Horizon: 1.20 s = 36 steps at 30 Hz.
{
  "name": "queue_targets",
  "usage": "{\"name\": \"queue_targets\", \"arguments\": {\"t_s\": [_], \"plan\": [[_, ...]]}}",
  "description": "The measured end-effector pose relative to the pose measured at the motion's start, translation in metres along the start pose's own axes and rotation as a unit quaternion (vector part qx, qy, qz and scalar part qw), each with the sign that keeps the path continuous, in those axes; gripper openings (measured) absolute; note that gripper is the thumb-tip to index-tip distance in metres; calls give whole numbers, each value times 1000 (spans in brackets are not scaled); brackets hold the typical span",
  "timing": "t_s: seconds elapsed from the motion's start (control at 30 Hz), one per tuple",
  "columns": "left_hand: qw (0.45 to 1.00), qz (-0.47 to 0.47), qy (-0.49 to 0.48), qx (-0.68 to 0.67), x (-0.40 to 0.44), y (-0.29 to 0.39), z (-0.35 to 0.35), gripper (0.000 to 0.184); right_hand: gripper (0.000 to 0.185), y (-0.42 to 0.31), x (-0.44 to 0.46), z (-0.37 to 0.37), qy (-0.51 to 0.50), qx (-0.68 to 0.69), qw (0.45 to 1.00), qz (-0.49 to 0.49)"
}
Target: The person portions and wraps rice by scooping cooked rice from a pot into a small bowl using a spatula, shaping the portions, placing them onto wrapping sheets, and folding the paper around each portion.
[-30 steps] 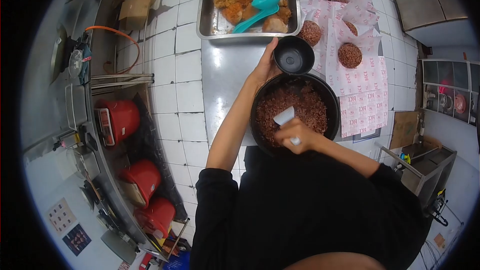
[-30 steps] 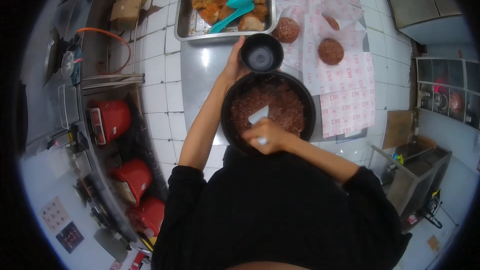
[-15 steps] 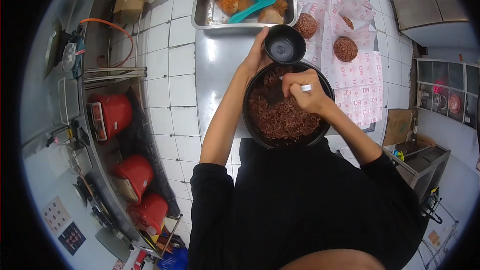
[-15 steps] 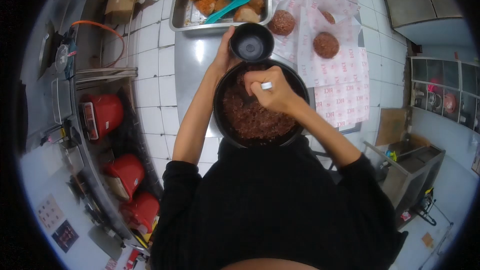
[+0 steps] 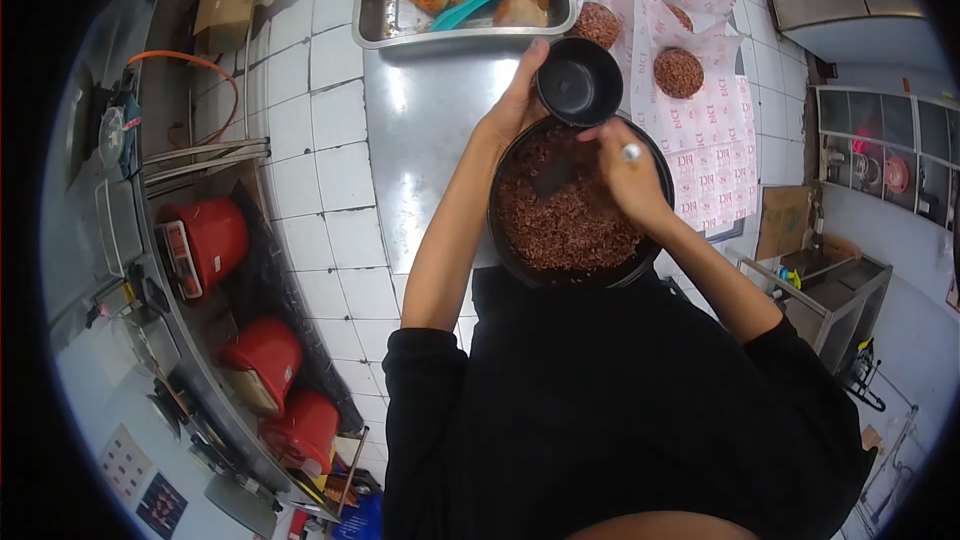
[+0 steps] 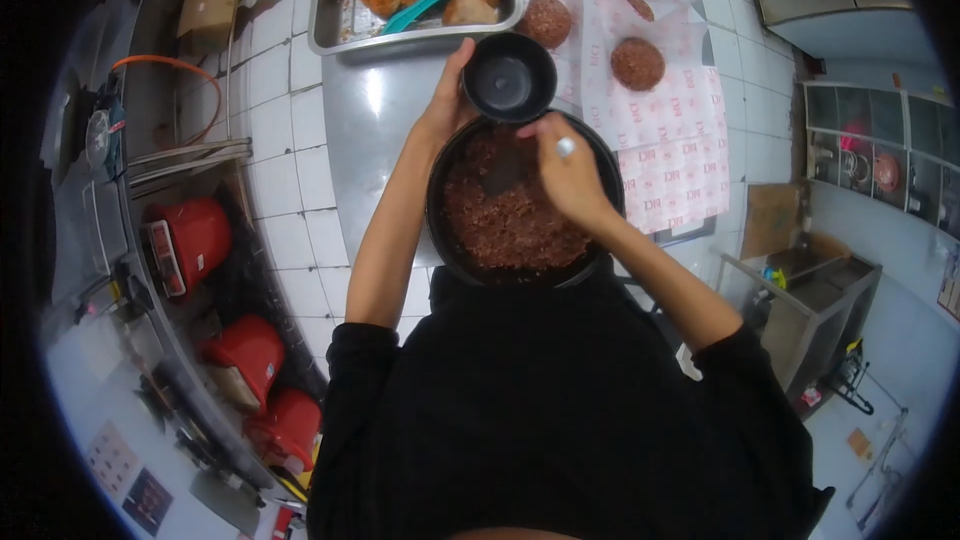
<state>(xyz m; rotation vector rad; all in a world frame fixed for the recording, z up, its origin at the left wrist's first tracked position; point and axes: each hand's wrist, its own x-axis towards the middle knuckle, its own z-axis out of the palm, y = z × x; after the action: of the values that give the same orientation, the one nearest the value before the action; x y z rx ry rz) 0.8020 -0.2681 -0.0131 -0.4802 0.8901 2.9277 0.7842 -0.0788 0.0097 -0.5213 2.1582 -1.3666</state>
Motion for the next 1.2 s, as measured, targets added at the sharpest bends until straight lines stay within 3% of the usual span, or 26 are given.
{"name": "queue_targets", "arguments": {"t_s": [0.03,0.13,0.17,0.3,0.4,0.5,0.53,0.6,0.63,0.73,0.77,0.87,0.97,1.07,1.1,1.2], "plan": [[1000,0,-3,0,1,0,-1,61,32,-6,-4,-8,21,46,996,70],[1000,0,-2,9,2,1,0,63,33,-5,-23,-17,101,181,970,126],[1000,0,6,17,1,2,2,64,33,-8,-29,-12,174,214,950,143],[999,18,3,26,1,2,-3,66,34,-17,-49,-8,260,315,900,151],[1000,14,-4,3,2,3,-7,68,31,-16,-62,-13,146,219,957,118],[999,15,21,37,-1,6,-4,69,20,-25,-40,-38,-38,114,993,-13],[999,8,16,27,-1,6,-5,69,16,-36,-31,-50,-90,-15,995,-50],[1000,-6,8,6,-1,5,-6,69,12,-57,-13,-77,-187,-271,936,-122],[1000,-6,6,15,-3,5,-6,69,21,-48,-7,-80,-221,-355,891,-179],[999,1,-4,33,-2,7,-4,69,22,-58,-11,-63,-312,-610,706,-180],[999,2,-8,32,-1,6,-7,69,17,-47,-10,-62,-319,-635,666,-226],[1000,6,-9,26,-1,5,-7,67,31,-26,-7,-46,-284,-688,621,-244],[999,16,-27,23,3,1,-16,63,41,-16,-4,-39,-283,-691,620,-240],[999,22,-30,13,8,-6,-22,59,50,-12,-10,-39,-274,-650,658,-263],[999,22,-23,11,10,-8,-21,58,56,-7,-13,-38,-266,-610,708,-237],[999,19,-33,-23,11,-11,-23,55,62,0,-33,-38,-221,-583,769,-140]]}}
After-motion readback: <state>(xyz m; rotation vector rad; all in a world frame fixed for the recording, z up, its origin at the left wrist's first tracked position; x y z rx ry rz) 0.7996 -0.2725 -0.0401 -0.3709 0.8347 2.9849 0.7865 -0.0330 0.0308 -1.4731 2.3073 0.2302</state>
